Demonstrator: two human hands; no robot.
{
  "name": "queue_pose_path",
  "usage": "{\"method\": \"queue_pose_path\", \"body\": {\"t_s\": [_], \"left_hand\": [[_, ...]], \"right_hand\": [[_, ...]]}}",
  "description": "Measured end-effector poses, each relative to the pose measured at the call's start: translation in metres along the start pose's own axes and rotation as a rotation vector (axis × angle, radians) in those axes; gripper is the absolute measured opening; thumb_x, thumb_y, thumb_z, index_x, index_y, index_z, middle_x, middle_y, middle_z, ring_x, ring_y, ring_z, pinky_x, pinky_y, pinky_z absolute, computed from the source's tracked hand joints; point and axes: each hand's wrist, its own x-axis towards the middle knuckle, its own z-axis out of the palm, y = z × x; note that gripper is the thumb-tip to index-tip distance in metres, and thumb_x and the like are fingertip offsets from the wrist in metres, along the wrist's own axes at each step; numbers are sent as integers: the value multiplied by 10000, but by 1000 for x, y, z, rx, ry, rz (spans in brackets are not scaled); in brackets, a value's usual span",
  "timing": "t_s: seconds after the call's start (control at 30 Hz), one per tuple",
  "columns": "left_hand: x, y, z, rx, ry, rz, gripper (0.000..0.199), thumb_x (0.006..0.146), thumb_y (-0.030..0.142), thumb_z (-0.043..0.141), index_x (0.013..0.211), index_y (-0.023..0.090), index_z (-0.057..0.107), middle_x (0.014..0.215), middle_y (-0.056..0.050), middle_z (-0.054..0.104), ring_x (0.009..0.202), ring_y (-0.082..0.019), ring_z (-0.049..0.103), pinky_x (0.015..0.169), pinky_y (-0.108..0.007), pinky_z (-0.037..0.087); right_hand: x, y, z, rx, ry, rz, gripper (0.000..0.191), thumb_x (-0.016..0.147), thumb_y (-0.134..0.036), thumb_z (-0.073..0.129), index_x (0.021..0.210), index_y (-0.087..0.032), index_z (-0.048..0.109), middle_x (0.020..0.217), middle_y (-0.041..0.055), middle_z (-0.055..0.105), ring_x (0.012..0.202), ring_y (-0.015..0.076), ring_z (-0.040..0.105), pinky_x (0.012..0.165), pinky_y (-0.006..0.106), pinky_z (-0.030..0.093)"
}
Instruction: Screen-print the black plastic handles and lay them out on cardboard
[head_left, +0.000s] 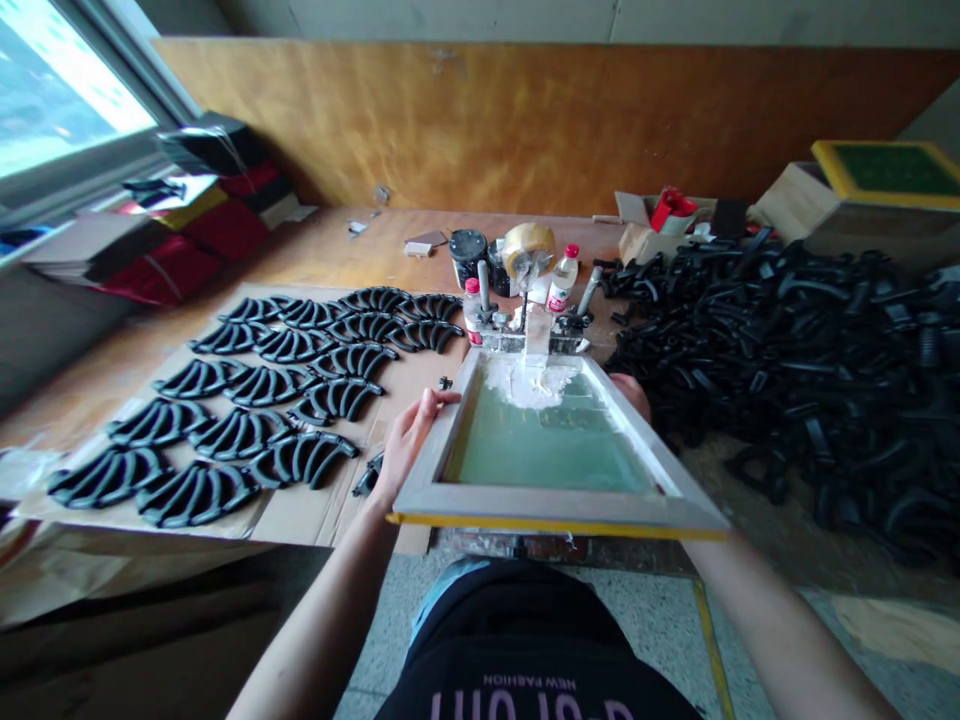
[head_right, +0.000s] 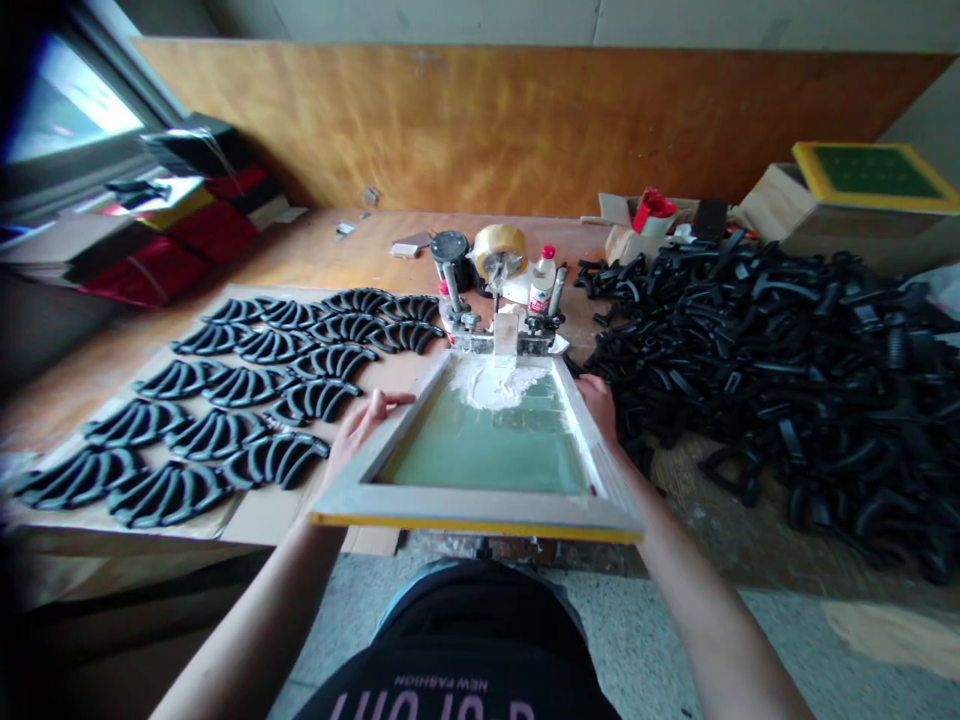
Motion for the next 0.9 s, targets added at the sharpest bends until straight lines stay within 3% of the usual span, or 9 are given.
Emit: {"method": "queue_pose_path", "body": {"t_s": [0.03,0.1,0.2,0.3,0.43,0.6,0.7,0.77,0.9], "left_hand": [[-6,-11,-2,39,-32,-45,557,804,643,549,994,150,724,857,-45,684,720,-158,594,622,-240,462],[-16,-38,-4,55,-83,-131,577,780,611,598,1131,163,695,825,-34,680,706,-160,595,599,-235,452],[-20,-84,1,28,-111,-223,753,763,570,632,1398,188,495,736,1,650,615,-140,579,550,-227,435],[-16,-118,7,37,-87,-226,799,775,532,632,1463,200,398,765,2,648,628,-139,592,565,-229,451],[-11,-132,10,57,-84,-228,730,810,524,597,1442,194,436,875,-43,692,731,-176,637,634,-261,492],[-12,-128,10,52,-79,-256,712,808,531,603,1415,182,475,970,-67,716,832,-207,667,710,-282,517],[-12,-129,11,45,-88,-249,708,816,533,598,1421,190,466,1022,-75,717,876,-213,671,744,-290,522],[-12,-130,11,35,-91,-241,702,825,533,589,1425,191,459,1036,-79,716,897,-218,672,757,-297,526],[-13,-128,10,-6,-96,-261,721,825,525,596,1437,181,432,991,-78,720,839,-209,676,703,-286,525]], "right_hand": [[9,5,-3,38,6,24,665,1013,-386,131,776,-68,666,767,33,693,807,118,660,1033,643,341],[28,3,-5,144,-13,32,294,913,-259,497,1107,-150,688,1153,110,655,1074,220,626,1026,427,471],[55,-30,4,233,-101,-104,558,805,-185,653,1347,-167,520,1420,143,444,1284,285,449,1091,446,395],[71,-69,21,176,-231,-251,471,805,-165,654,1264,-160,549,1295,144,529,1217,292,466,1033,444,413],[60,-94,34,78,-458,-301,106,840,-132,576,928,-172,621,923,105,639,962,256,540,868,376,451],[19,-92,7,126,-595,-606,149,800,-57,525,836,-173,612,864,88,628,919,241,530,791,330,426],[19,-90,-9,224,-691,-741,131,784,-75,560,813,-187,621,826,54,628,867,213,540,759,302,416],[25,-91,-10,243,-699,-695,100,789,-108,583,780,-199,624,790,35,626,823,202,543,726,294,412],[14,-92,1,207,-544,-600,193,818,-64,514,864,-177,664,857,70,648,910,227,540,785,323,421]]}}
